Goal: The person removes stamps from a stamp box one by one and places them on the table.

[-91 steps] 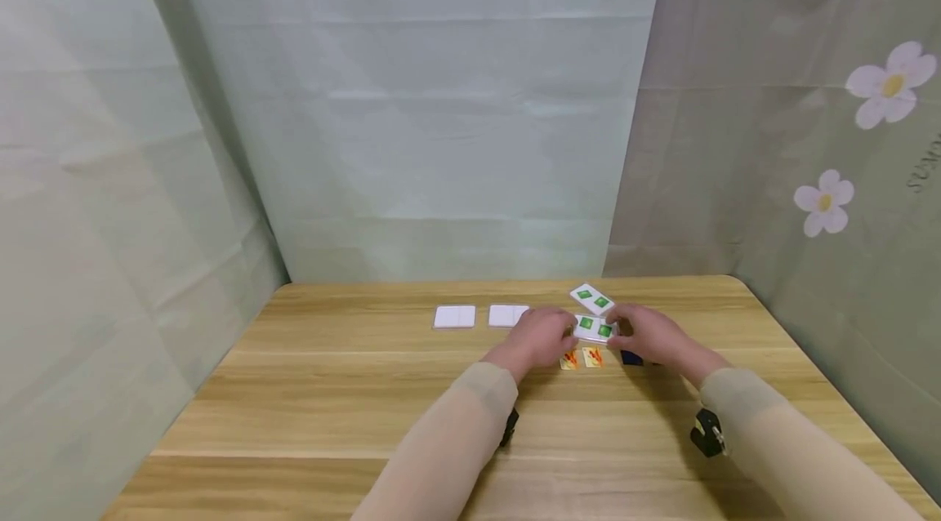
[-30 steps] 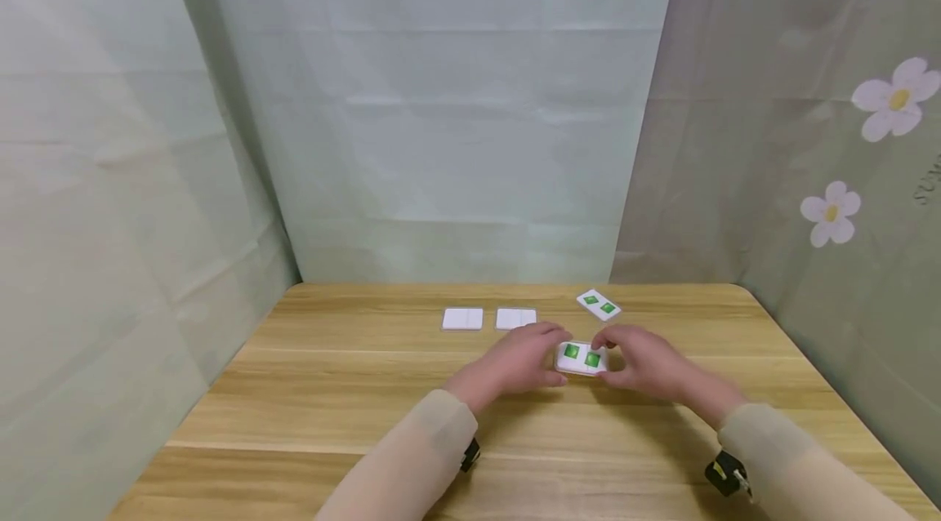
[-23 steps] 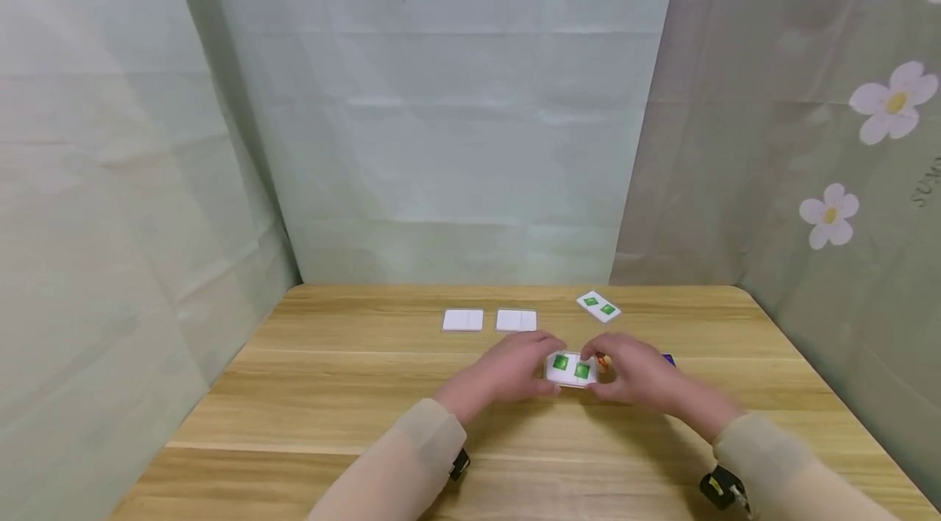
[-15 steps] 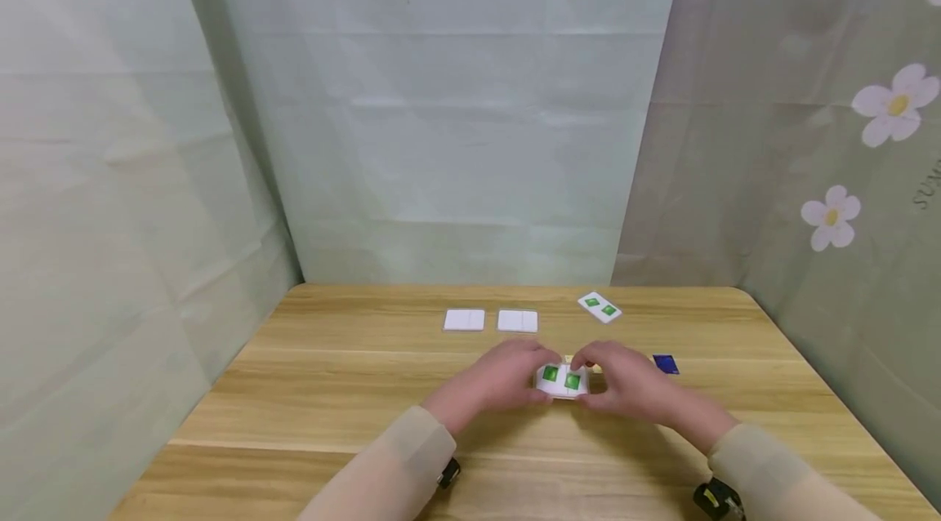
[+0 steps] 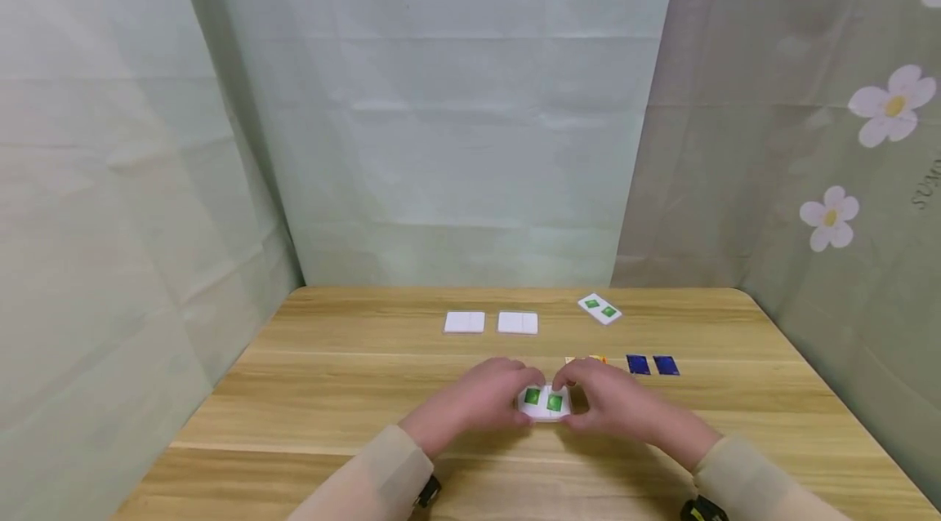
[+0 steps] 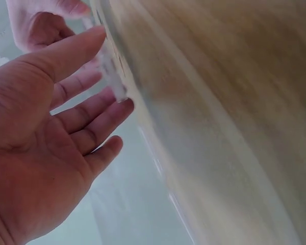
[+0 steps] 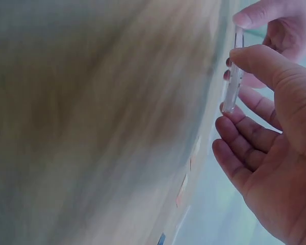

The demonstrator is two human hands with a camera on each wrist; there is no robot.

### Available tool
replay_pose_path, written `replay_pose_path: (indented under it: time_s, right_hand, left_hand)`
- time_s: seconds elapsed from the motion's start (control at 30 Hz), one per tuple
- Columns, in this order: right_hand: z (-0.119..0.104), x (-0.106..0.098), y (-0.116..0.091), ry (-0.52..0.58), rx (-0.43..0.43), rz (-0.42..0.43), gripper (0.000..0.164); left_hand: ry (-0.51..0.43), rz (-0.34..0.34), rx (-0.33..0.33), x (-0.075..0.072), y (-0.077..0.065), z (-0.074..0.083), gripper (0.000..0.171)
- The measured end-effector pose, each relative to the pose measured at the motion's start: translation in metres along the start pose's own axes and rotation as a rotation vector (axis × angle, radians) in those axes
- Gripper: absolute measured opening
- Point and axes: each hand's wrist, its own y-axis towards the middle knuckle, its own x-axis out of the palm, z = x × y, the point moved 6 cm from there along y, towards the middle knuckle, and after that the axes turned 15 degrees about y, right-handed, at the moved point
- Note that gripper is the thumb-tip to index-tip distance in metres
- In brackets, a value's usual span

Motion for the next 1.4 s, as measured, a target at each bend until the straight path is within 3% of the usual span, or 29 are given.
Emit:
replay_pose_path:
  time_s: [0.2,0.6,1.1,1.4]
  right_hand:
    - [-0.007,0.011,0.000,0.008,0.036,-0.042,0.039]
    - [-0.013,0.025,0.004,-0.023,-0.012,-0.056,0.040]
    - [-0.016,0.033,0.003,0.026,-0.011,-0.075,0.037]
    - [-0.014,0.031,0.000,0.132,0.015,-0.066,0.043]
  left_hand:
    - [0.042,-0.033,0.019,-0.001,-0.011,0.001,0.036]
    - [0.140,0.006,0.048,0.002,-0.024,0.000,0.033]
    - [0.095,0.015,0.051,0.005,-0.032,-0.004,0.032]
    - [0.098,0.026,0.054,0.005,-0.035,-0.005,0.032]
